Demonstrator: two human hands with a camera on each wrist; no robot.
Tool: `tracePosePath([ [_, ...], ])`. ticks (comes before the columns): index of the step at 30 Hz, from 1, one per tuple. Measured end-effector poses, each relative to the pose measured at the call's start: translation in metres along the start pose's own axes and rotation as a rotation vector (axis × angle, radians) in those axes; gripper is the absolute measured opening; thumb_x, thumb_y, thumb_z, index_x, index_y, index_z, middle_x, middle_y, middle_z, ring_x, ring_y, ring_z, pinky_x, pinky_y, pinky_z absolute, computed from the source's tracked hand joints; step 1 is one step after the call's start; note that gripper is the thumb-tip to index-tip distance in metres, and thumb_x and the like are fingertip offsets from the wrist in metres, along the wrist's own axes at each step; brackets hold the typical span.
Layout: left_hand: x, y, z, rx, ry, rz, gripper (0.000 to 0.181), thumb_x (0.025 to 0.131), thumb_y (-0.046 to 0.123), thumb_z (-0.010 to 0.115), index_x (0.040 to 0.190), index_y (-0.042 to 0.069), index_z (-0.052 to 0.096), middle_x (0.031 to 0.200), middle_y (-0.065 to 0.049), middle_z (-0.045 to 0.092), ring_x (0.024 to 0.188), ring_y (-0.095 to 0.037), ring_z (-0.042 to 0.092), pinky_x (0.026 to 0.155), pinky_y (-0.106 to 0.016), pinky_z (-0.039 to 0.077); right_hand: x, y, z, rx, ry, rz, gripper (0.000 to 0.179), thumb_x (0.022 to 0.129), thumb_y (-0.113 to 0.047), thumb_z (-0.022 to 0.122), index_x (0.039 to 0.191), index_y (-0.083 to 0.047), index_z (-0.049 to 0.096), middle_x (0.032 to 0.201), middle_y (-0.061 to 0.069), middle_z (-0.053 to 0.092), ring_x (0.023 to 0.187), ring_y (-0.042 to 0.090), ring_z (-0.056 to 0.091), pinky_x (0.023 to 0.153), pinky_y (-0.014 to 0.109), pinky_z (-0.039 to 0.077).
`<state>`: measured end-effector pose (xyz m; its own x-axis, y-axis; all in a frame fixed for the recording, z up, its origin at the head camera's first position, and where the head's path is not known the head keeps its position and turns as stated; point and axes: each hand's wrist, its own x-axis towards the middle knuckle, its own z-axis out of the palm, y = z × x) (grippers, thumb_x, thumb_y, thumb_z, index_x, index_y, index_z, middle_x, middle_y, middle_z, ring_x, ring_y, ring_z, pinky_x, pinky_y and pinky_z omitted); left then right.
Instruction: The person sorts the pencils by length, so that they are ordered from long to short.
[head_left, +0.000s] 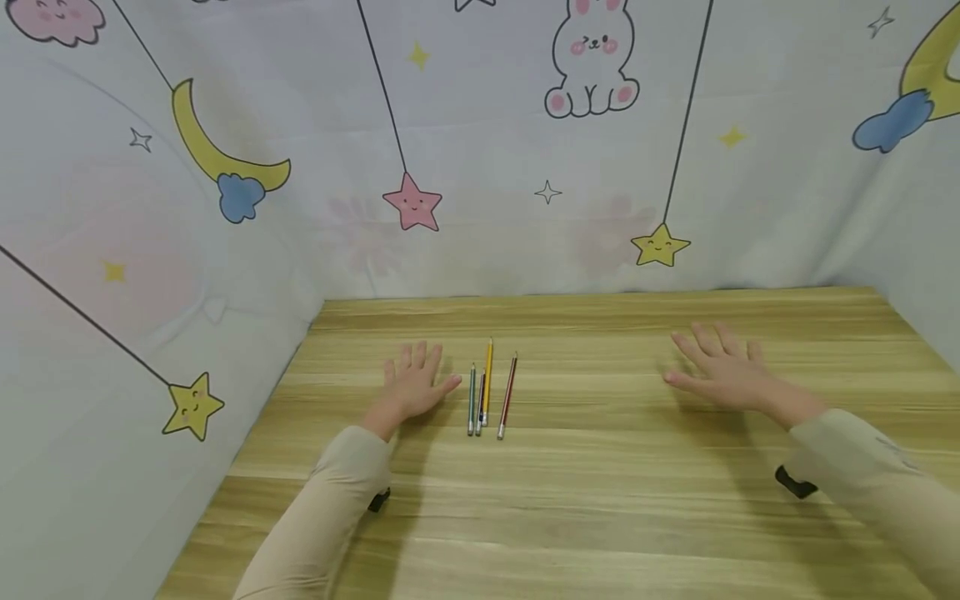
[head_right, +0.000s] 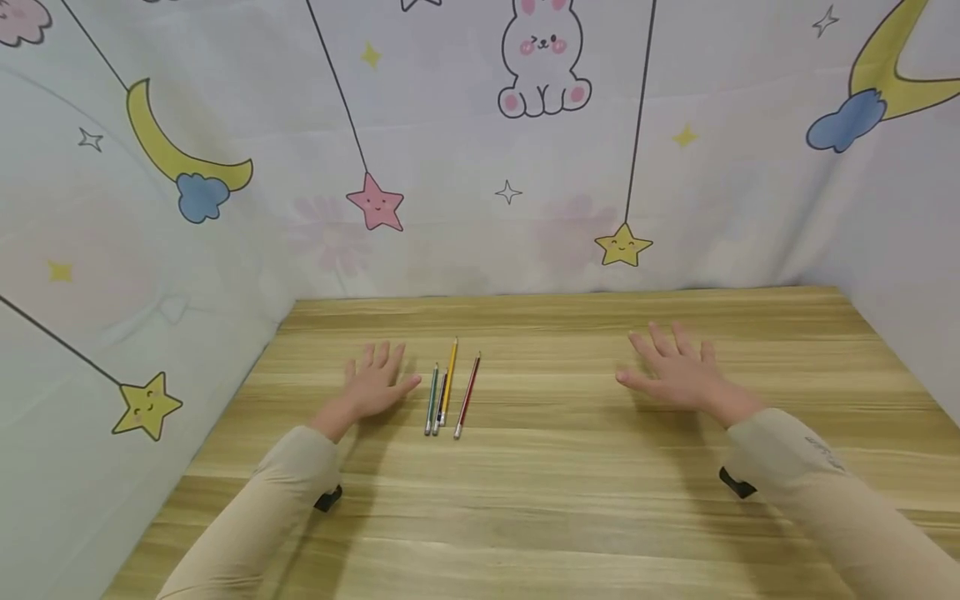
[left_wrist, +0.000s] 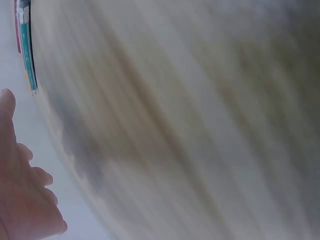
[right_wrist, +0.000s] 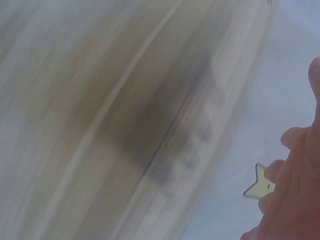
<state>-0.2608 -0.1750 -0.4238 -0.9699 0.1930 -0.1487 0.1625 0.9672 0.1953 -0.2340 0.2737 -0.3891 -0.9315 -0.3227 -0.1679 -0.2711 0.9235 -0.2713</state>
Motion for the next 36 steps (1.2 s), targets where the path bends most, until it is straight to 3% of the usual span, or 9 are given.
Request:
tracePosePath([
  [14, 0.011, 0.022, 0.006, 0.005, 0.103, 0.084, 0.071, 0.088, 0.053, 0.036, 0.14, 0.007, 0.019, 0.146, -0.015, 0.017, 0.135, -0.035, 0.009, 0.105, -0.058, 0.004, 0.024, -0.05, 0.014, -0.005, 0.041, -0.154, 0.077, 0.083, -0.062, 0.038, 0.142, -0.017, 0.017, 0.148, 0.016, 0.01, 0.134, 0.04, -0.003, 0.095, 0.068, -0.002],
  [21, 0.017, 0.035, 0.005, -0.026, 0.172, 0.119, 0.063, 0.088, 0.044, 0.046, 0.137, 0.008, 0.029, 0.141, -0.016, 0.031, 0.131, -0.036, 0.024, 0.104, -0.056, 0.015, 0.038, -0.07, 0.025, 0.058, 0.076, -0.245, 0.077, 0.083, -0.057, 0.044, 0.141, -0.013, 0.02, 0.146, 0.019, 0.014, 0.132, 0.043, 0.004, 0.096, 0.068, 0.007],
  [26, 0.02, 0.045, 0.0, -0.107, 0.208, 0.08, 0.056, 0.085, 0.034, 0.055, 0.132, 0.009, 0.038, 0.13, -0.013, 0.048, 0.118, -0.032, 0.045, 0.098, -0.049, 0.031, 0.047, -0.088, 0.029, 0.145, 0.109, -0.307, 0.072, 0.085, -0.043, 0.052, 0.139, -0.004, 0.024, 0.143, 0.023, 0.021, 0.131, 0.042, 0.016, 0.101, 0.06, 0.018],
  [29, 0.022, 0.049, -0.001, -0.16, 0.188, 0.047, 0.053, 0.083, 0.029, 0.057, 0.13, 0.009, 0.041, 0.123, -0.011, 0.054, 0.104, -0.028, 0.055, 0.091, -0.044, 0.041, 0.052, -0.097, 0.033, 0.217, 0.138, -0.339, 0.065, 0.086, -0.032, 0.055, 0.135, 0.0, 0.029, 0.139, 0.024, 0.028, 0.128, 0.039, 0.026, 0.102, 0.054, 0.024],
  [32, 0.024, 0.05, -0.001, -0.231, 0.152, 0.024, 0.052, 0.083, 0.025, 0.058, 0.129, 0.01, 0.042, 0.121, -0.01, 0.056, 0.1, -0.027, 0.057, 0.088, -0.041, 0.044, 0.056, -0.104, 0.039, 0.287, 0.156, -0.337, 0.06, 0.086, -0.027, 0.056, 0.133, 0.002, 0.033, 0.136, 0.023, 0.035, 0.124, 0.038, 0.034, 0.101, 0.05, 0.029],
  [36, 0.025, 0.05, 0.0, -0.306, 0.113, -0.013, 0.051, 0.083, 0.025, 0.058, 0.129, 0.011, 0.042, 0.12, -0.011, 0.056, 0.106, -0.028, 0.055, 0.088, -0.042, 0.044, 0.061, -0.111, 0.046, 0.39, 0.158, -0.312, 0.056, 0.086, -0.022, 0.057, 0.131, 0.002, 0.035, 0.133, 0.02, 0.04, 0.117, 0.036, 0.044, 0.094, 0.049, 0.037],
])
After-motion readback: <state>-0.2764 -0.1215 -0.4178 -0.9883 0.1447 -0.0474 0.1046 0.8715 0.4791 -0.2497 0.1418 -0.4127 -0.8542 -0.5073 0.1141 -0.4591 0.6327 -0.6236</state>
